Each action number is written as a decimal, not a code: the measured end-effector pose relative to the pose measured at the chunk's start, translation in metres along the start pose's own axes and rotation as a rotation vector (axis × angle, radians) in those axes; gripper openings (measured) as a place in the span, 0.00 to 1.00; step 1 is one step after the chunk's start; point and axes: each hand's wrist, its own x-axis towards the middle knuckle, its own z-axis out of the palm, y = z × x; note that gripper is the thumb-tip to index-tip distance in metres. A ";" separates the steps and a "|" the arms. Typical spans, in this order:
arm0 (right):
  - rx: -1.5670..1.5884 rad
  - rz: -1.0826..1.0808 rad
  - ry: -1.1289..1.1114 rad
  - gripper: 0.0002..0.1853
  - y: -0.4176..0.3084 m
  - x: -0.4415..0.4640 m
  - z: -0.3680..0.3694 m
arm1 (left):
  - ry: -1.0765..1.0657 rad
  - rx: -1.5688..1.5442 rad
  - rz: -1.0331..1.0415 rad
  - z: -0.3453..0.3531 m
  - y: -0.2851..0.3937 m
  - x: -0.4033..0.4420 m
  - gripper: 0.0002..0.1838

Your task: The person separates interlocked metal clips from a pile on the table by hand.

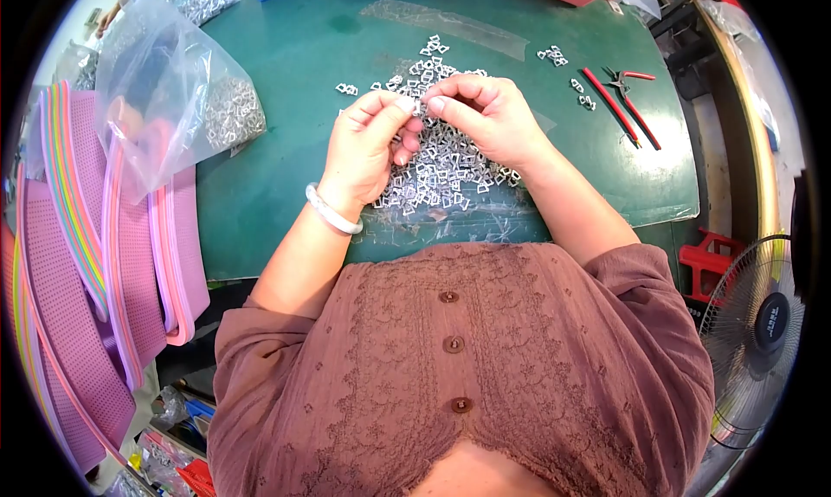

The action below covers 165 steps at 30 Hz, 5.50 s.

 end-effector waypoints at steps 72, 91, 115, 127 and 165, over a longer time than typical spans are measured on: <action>-0.022 0.016 -0.051 0.08 0.008 0.000 -0.006 | -0.048 0.189 -0.062 -0.003 0.002 -0.002 0.04; -0.157 -0.172 -0.068 0.05 0.007 0.002 -0.005 | -0.050 0.258 -0.016 -0.003 0.003 -0.003 0.04; -0.754 -0.737 0.092 0.06 -0.003 0.003 -0.001 | 0.010 0.140 -0.043 0.002 0.000 -0.004 0.05; -0.491 -0.528 0.074 0.09 0.000 0.001 0.001 | -0.005 0.271 0.177 0.001 -0.006 -0.004 0.08; -0.284 -0.364 0.005 0.03 0.000 0.000 -0.002 | -0.011 0.262 0.100 0.002 -0.003 -0.004 0.07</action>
